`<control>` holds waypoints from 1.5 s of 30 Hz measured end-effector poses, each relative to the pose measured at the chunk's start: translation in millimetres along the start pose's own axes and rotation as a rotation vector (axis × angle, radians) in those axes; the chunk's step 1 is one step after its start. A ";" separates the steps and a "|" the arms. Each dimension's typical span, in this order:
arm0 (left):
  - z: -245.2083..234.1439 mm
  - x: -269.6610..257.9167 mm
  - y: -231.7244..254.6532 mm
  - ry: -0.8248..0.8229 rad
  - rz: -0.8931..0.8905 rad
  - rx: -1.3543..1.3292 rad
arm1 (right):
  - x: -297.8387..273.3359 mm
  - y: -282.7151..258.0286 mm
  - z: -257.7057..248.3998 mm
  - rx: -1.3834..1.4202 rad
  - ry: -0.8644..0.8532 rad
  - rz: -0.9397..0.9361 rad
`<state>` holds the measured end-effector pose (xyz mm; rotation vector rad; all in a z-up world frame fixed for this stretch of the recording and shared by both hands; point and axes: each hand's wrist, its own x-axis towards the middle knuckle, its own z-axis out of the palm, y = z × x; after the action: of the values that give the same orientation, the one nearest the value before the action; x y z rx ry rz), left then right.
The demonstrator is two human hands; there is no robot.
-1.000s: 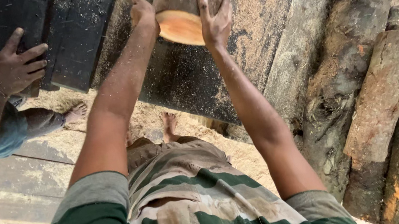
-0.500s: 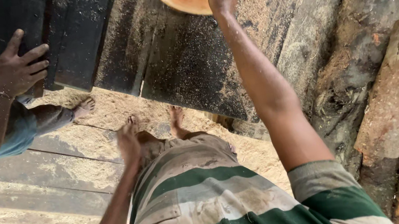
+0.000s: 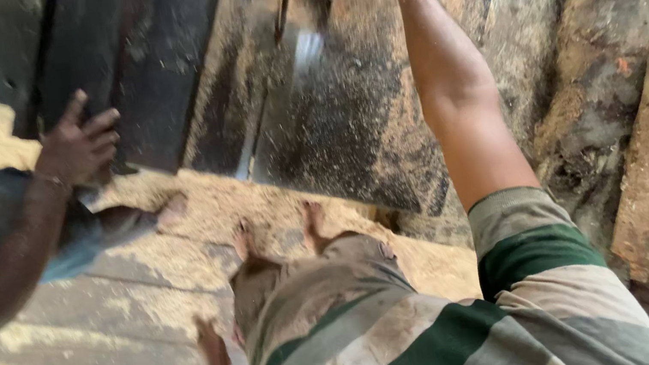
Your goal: The person handles large logs and wooden planks, positioning them onto a milling or cutting machine with the help of an assistant and moving cut pieces of wood.
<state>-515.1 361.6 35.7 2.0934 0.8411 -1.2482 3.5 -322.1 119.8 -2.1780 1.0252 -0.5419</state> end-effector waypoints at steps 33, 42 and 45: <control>-23.2 16.7 128.8 0.084 0.514 0.052 | -197.0 84.6 -249.9 -0.679 -0.030 0.005; 84.9 -14.9 305.7 -0.560 0.544 0.208 | -393.6 138.9 -342.3 -0.761 0.037 -0.105; 158.9 -33.2 305.4 -0.895 0.551 0.051 | -476.4 154.7 -373.4 -0.703 0.029 -0.022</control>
<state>-386.8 40.4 43.3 1.3799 -0.1563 -1.6364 -591.0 -163.9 228.2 -2.7901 1.3536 -0.2323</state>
